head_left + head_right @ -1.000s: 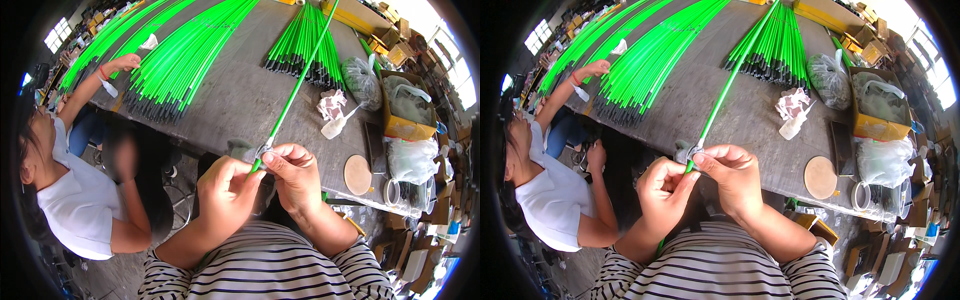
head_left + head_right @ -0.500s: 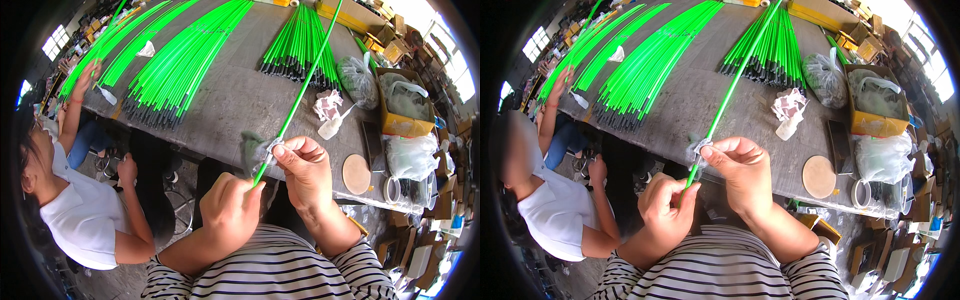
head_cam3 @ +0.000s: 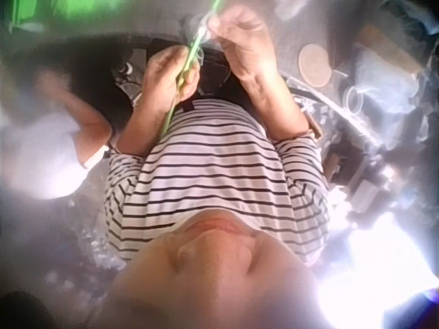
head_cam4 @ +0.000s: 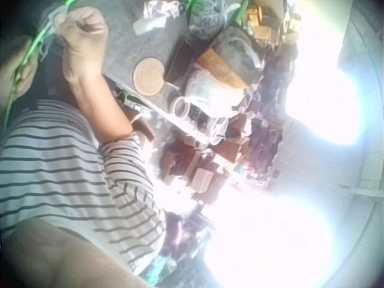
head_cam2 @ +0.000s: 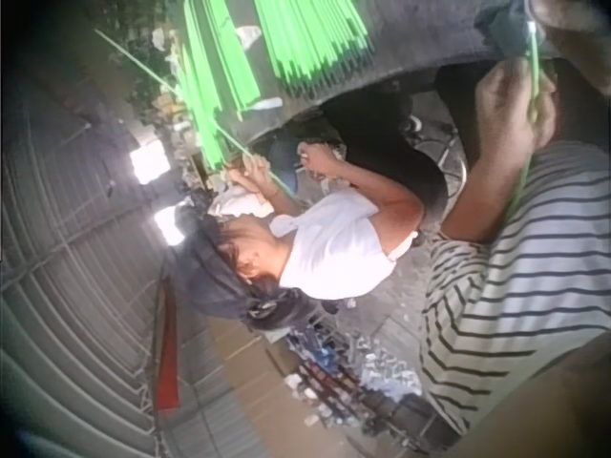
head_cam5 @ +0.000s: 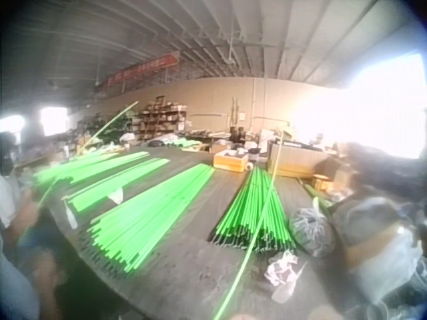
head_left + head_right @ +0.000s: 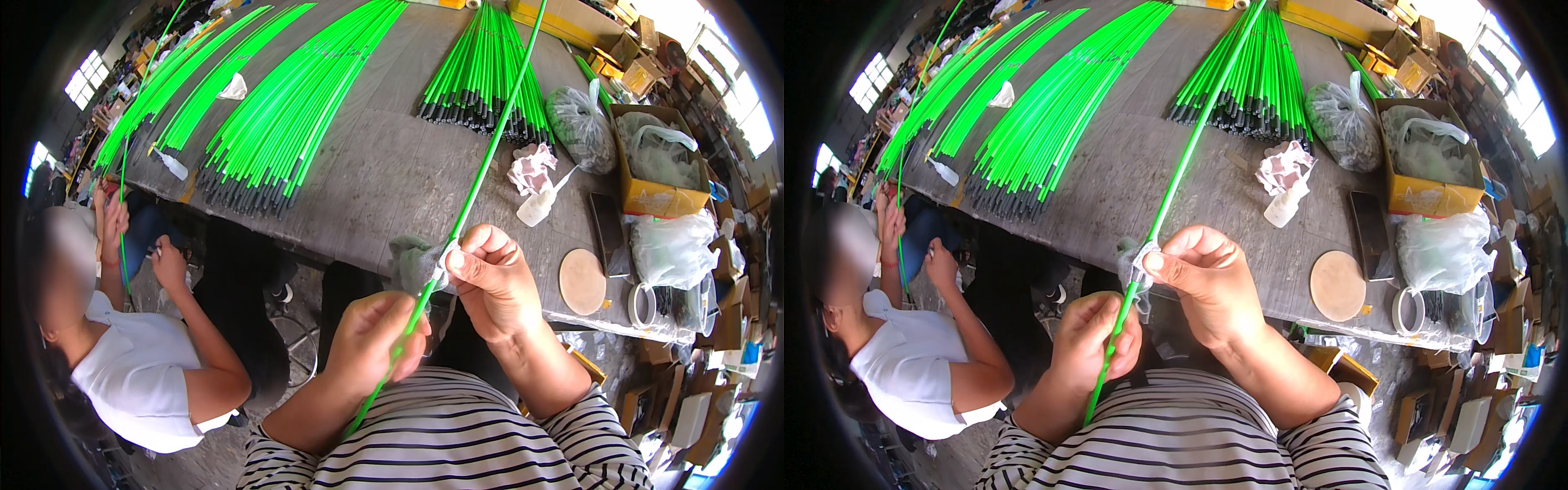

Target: The person applies adhesive from a small bottle onto specific points on green rods and then wipes the area with a cloth, handling the rods one at a time at a large workbench.

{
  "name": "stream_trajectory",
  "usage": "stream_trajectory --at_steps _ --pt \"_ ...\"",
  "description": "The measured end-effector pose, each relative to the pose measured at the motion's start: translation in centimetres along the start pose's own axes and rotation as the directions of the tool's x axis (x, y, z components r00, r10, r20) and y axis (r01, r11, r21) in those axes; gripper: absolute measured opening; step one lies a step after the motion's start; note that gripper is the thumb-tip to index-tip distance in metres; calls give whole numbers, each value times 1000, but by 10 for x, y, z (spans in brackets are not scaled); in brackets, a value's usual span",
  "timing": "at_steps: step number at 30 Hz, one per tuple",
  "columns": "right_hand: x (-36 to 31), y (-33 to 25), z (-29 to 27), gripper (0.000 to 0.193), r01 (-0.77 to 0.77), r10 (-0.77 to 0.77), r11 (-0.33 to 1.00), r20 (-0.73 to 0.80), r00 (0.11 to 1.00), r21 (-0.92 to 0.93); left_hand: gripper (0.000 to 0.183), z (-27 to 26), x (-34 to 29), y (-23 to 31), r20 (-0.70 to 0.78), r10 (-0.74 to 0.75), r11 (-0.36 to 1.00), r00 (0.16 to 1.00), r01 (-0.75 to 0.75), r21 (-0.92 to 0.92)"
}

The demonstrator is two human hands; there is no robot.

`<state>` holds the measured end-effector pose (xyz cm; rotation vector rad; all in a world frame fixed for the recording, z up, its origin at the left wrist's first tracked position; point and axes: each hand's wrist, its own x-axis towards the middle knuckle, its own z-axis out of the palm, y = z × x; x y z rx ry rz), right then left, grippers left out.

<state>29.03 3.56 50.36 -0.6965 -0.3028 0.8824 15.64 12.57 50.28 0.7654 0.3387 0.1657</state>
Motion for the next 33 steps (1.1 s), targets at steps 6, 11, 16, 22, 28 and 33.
stream_trajectory --at_steps 6,11,16,22,28,33 --pt "2 -1 5 12 -25 23 998 -34 999 -66 11 10 -2 -1 -50 450 765 892 -356 537" --pt "5 4 4 12 -38 38 999 -21 999 1 18 -15 5 10 231 -141 955 963 194 -223" --pt "8 2 -1 10 -52 52 999 16 999 6 21 -2 2 -4 -5 363 825 932 -319 467" --pt "28 6 -17 8 187 -221 887 -33 975 -422 30 -21 7 7 245 11 985 970 32 -171" --pt "62 6 -55 7 320 -580 -210 381 720 -924 28 -35 6 10 332 6 959 943 89 -269" --pt "66 16 -64 11 328 -495 -418 515 700 -847 30 -47 9 16 340 4 957 941 95 -273"
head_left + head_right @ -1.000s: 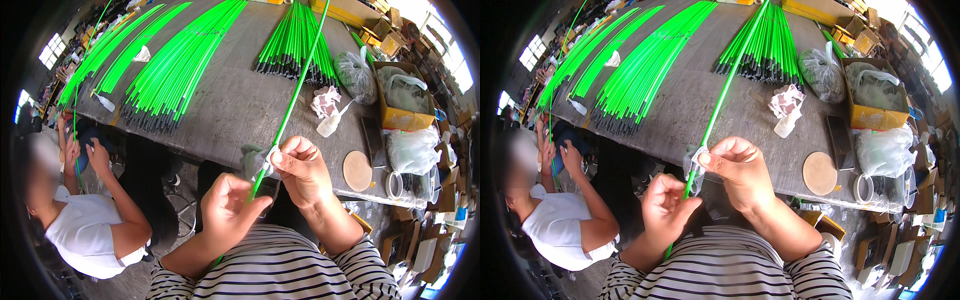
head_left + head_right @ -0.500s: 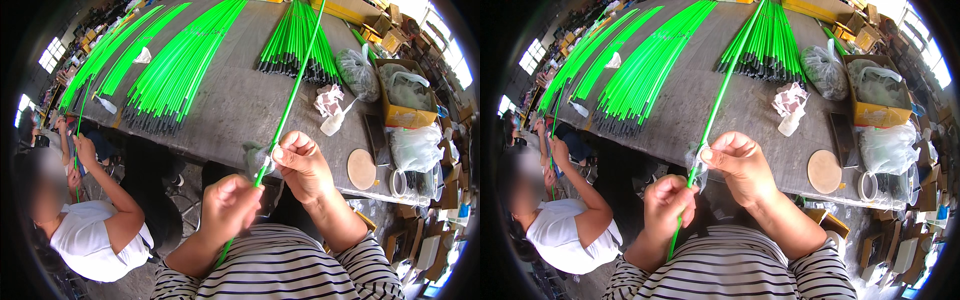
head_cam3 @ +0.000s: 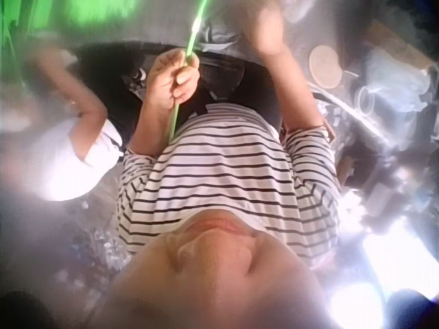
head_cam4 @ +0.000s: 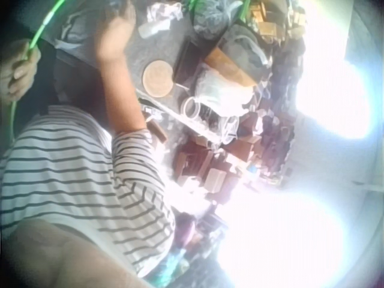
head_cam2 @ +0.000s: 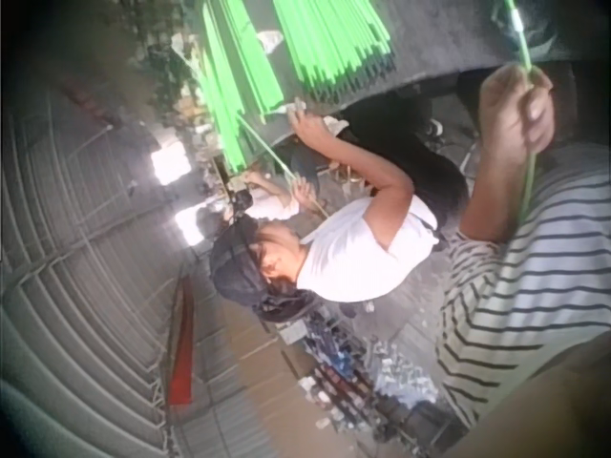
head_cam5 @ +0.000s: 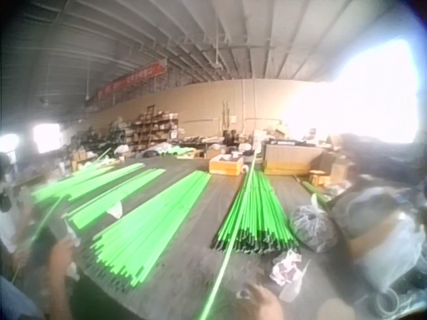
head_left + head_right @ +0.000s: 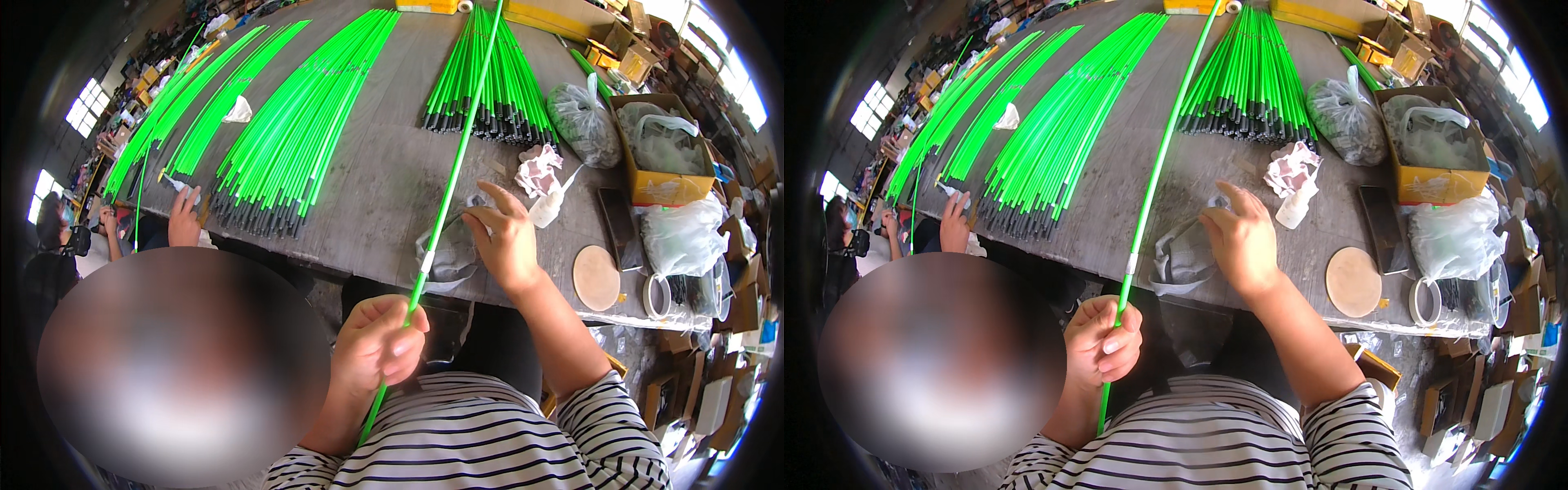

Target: The person applies adhesive from a small bottle onto specific points on green rods and then wipes the area with a cloth, handling the rods one at a time at a large workbench.

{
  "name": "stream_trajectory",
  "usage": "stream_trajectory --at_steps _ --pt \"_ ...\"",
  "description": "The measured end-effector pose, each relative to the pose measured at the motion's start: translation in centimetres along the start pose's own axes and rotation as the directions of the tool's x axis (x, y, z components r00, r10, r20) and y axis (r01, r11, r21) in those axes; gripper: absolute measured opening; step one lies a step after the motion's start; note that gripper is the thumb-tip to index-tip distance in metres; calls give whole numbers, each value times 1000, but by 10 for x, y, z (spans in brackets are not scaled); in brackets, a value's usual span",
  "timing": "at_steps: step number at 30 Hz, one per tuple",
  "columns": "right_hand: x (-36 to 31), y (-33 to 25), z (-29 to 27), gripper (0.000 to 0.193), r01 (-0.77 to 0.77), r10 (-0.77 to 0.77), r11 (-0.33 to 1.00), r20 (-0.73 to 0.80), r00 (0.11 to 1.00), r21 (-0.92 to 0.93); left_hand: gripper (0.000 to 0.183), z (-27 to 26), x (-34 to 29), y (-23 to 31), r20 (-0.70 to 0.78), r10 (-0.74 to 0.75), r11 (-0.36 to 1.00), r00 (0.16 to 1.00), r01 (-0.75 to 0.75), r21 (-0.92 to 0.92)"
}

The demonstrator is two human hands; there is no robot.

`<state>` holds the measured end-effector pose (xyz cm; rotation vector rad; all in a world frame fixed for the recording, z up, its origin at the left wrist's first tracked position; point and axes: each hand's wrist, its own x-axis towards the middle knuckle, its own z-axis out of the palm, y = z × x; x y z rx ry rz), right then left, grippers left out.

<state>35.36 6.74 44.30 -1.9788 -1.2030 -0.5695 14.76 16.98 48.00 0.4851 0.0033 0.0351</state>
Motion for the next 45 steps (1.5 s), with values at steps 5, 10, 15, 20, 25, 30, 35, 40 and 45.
stream_trajectory --at_steps 5,10,15,20,25,30,35,40,45 --pt "-8 11 -35 10 -28 41 988 87 995 -151 22 -49 35 -18 473 -121 900 872 298 -318" --pt "-24 -57 14 16 95 -107 767 -19 994 634 37 -6 5 17 -247 -94 987 964 124 107" --pt "-42 -88 -5 20 -395 193 39 381 904 918 50 24 14 -24 -418 179 753 891 149 641" --pt "-10 -45 -30 16 -71 178 738 -92 980 671 39 -51 -20 -20 -187 -10 678 982 144 721" --pt "40 -24 -108 16 -292 475 269 138 869 918 28 -92 -63 -51 -389 60 237 919 365 900" --pt "25 -37 -89 24 -396 331 509 251 910 764 22 -7 -34 -19 -315 321 119 893 292 949" --pt "-45 6 -78 19 -415 397 836 126 909 360 27 19 80 15 -179 392 425 903 -4 905" --pt "-79 19 -81 9 -429 414 842 119 903 328 24 -7 209 51 27 449 49 893 -54 997" --pt "-72 23 -82 8 -440 395 826 194 898 352 29 -35 323 48 82 564 -326 821 131 936"
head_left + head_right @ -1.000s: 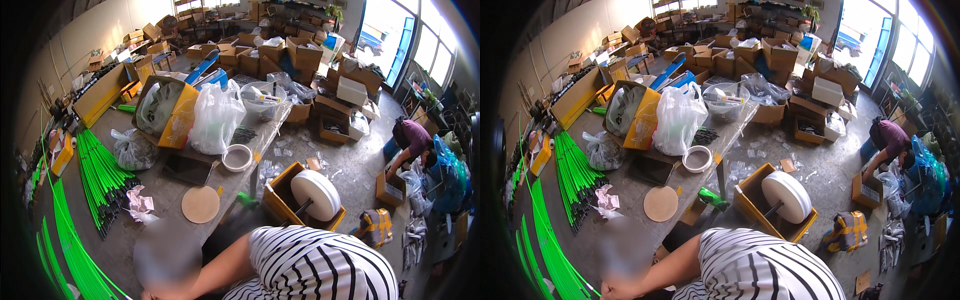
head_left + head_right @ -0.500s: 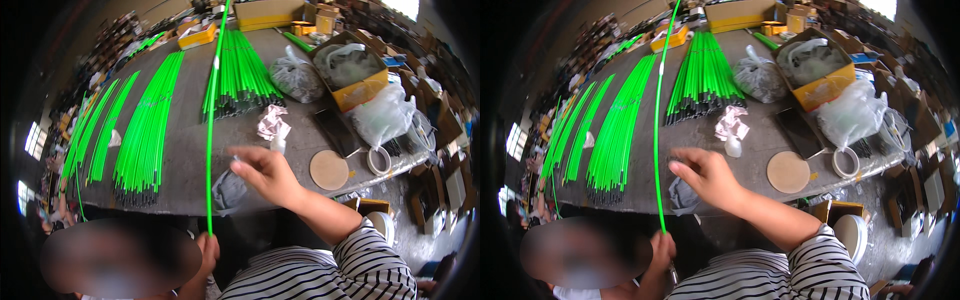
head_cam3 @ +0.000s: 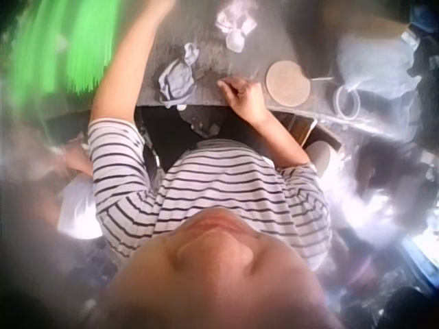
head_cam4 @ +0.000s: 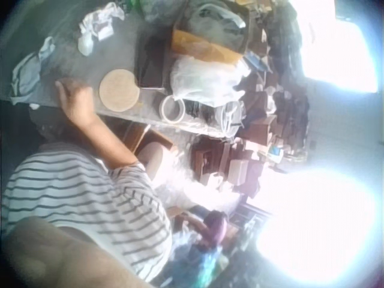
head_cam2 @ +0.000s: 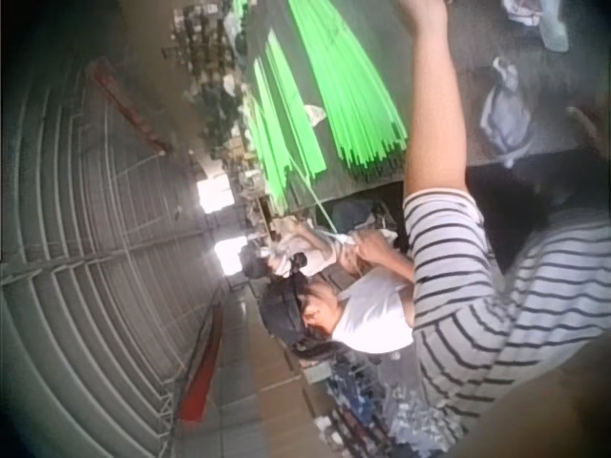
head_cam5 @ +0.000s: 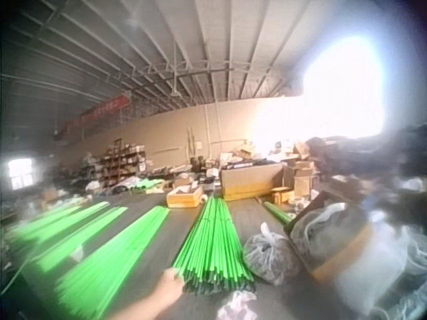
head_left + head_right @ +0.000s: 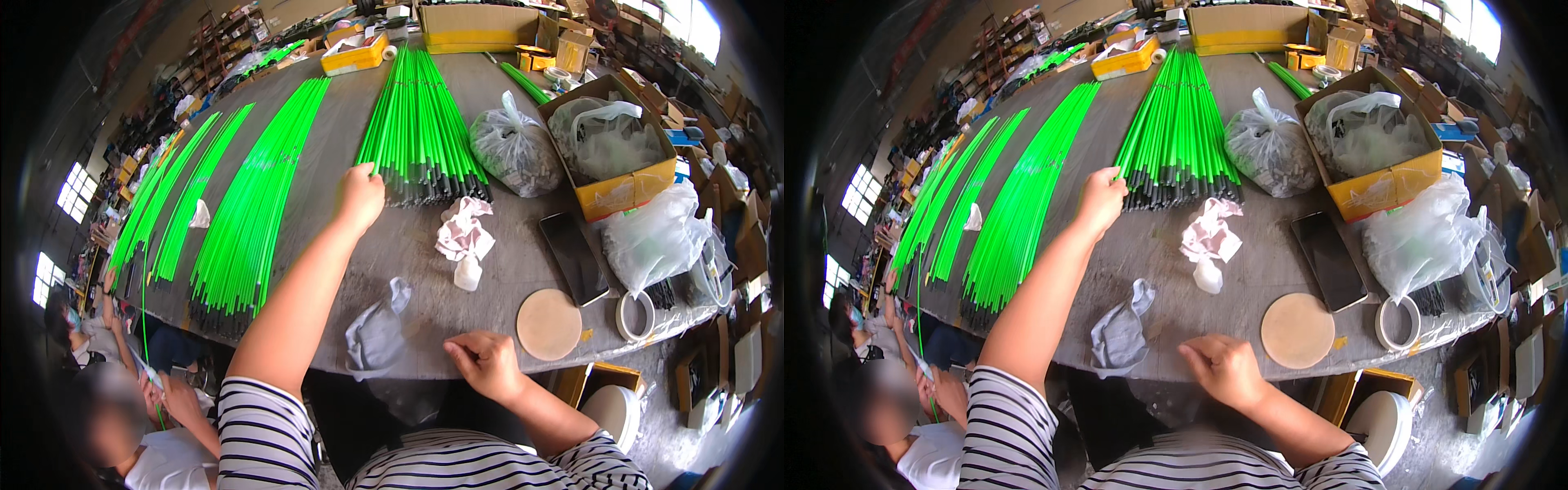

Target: The person applies adhesive from a small bottle onto specific points on green rods and then wipes the area with a cloth, handling the rods one at a time at a large workbench.

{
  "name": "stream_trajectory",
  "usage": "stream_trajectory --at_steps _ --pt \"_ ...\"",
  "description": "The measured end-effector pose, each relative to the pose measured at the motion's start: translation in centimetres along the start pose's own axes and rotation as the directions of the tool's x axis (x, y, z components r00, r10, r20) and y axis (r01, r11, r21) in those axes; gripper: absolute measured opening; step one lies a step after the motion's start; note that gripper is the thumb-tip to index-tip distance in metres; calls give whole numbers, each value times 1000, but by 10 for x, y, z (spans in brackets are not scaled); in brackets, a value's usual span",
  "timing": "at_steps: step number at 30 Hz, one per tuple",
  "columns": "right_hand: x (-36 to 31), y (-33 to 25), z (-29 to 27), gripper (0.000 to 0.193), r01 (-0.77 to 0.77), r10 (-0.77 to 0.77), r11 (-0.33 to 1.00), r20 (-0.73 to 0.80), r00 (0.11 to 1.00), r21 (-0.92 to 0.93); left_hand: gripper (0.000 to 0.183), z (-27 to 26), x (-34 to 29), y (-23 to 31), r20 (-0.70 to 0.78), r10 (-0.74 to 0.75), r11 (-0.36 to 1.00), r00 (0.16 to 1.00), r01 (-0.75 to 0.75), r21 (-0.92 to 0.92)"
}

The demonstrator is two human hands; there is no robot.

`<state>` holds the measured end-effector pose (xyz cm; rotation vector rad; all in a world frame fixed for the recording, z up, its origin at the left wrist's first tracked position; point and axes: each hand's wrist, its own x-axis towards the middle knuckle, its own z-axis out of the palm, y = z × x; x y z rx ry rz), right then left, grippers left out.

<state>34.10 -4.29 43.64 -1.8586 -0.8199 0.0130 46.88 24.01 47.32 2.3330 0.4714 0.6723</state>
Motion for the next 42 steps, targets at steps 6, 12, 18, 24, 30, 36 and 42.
stream_trajectory --at_steps 6,12,18,24,30,36,42 --pt "3 4 -8 7 -19 18 994 17 1000 112 39 48 44 21 45 140 960 989 -146 238" --pt "-1 9 -7 11 38 -38 993 -2 999 113 39 37 43 18 33 174 935 984 -175 307" --pt "-4 7 -11 29 12 -12 996 0 1000 83 34 -43 -14 -24 -86 208 911 974 -161 379" --pt "-8 14 3 36 -17 22 995 -48 999 101 30 -88 -131 -56 -51 293 854 955 -237 462" --pt "-8 12 12 36 54 -51 998 -152 987 17 29 -82 -184 -84 -95 357 812 929 -258 524" --pt "-14 -2 -4 35 -178 146 970 -188 971 -168 32 -64 -188 -55 35 236 862 971 -226 453" --pt "-12 9 24 25 126 -191 972 -350 917 -200 34 -75 -151 -147 59 420 800 906 -400 448"
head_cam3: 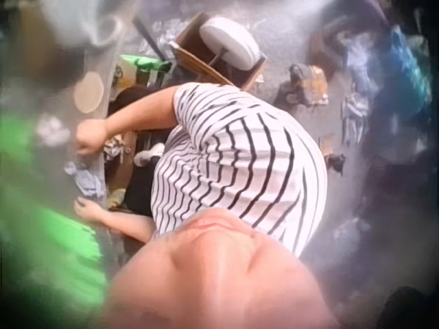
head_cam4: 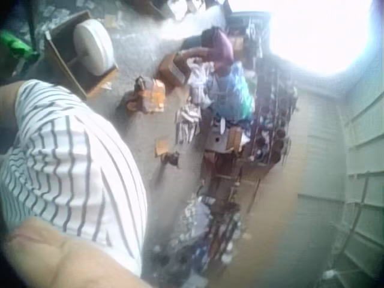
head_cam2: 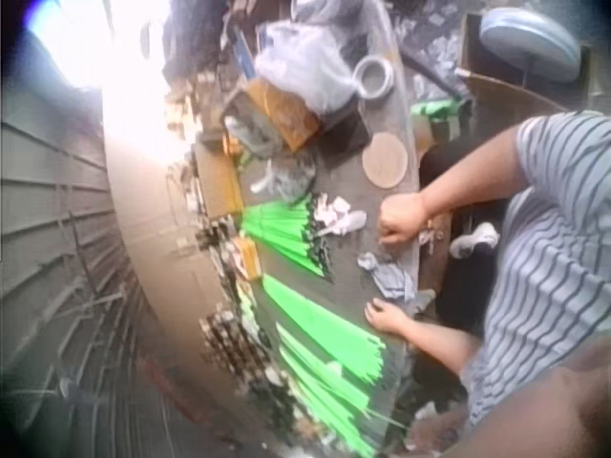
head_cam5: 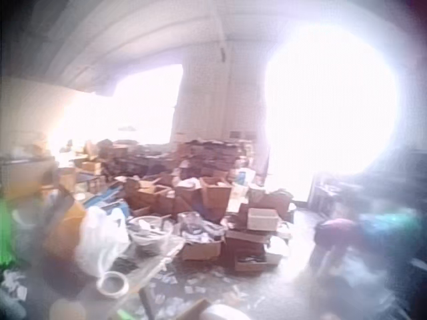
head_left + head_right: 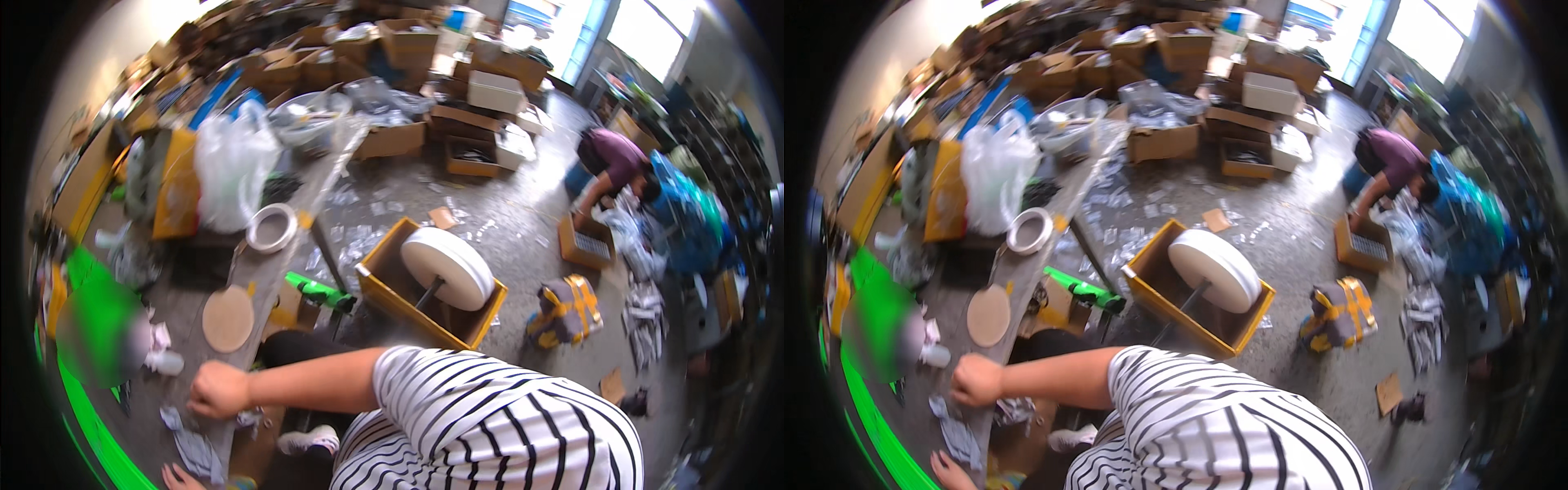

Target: The person applies adhesive from a small bottle onto specific points on green rods and then wipes the area with a cloth, handling the rods one at a time at a large workbench.

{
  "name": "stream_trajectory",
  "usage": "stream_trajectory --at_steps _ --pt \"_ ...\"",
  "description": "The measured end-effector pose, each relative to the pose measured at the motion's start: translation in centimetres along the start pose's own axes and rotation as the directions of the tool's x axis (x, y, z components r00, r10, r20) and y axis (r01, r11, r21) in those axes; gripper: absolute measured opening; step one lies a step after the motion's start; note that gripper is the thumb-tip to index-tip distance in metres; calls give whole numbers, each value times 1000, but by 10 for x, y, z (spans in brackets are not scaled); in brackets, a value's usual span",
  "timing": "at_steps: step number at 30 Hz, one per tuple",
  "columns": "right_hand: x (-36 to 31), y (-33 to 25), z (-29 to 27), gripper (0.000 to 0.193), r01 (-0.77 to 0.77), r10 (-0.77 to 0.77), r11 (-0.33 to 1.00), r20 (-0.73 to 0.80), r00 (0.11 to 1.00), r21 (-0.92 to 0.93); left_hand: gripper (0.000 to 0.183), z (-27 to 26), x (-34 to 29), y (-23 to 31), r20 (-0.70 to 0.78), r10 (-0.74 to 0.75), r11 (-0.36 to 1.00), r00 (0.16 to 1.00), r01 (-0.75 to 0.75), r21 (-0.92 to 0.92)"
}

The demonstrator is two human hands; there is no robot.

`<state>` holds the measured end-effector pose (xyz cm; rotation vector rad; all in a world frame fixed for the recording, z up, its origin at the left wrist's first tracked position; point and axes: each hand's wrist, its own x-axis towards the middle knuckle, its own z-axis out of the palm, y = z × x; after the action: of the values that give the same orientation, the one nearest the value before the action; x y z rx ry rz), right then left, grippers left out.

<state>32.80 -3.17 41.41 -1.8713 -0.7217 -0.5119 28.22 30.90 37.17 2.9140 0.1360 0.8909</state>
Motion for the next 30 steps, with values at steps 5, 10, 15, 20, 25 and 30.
stream_trajectory --at_steps 5,10,15,20,25,30 --pt "-8 -1 2 26 -17 13 998 -55 998 -66 31 -40 -6 59 -158 154 987 975 -147 60" --pt "-4 3 11 25 28 -30 998 -35 999 -51 32 -52 -4 67 -20 42 998 999 -41 39" --pt "-9 9 1 24 37 -39 998 -33 999 -49 32 -51 -5 80 -9 17 998 1000 -16 68" --pt "-13 22 -9 20 13 -14 998 -16 1000 -63 31 -26 0 78 1 -6 998 1000 6 58" --pt "-4 26 18 21 18 1 997 239 971 -77 36 -19 -13 51 115 -202 977 973 207 -41" --pt "3 1 -10 30 -46 69 994 258 964 -96 30 -49 0 84 -82 -273 962 959 272 -21"
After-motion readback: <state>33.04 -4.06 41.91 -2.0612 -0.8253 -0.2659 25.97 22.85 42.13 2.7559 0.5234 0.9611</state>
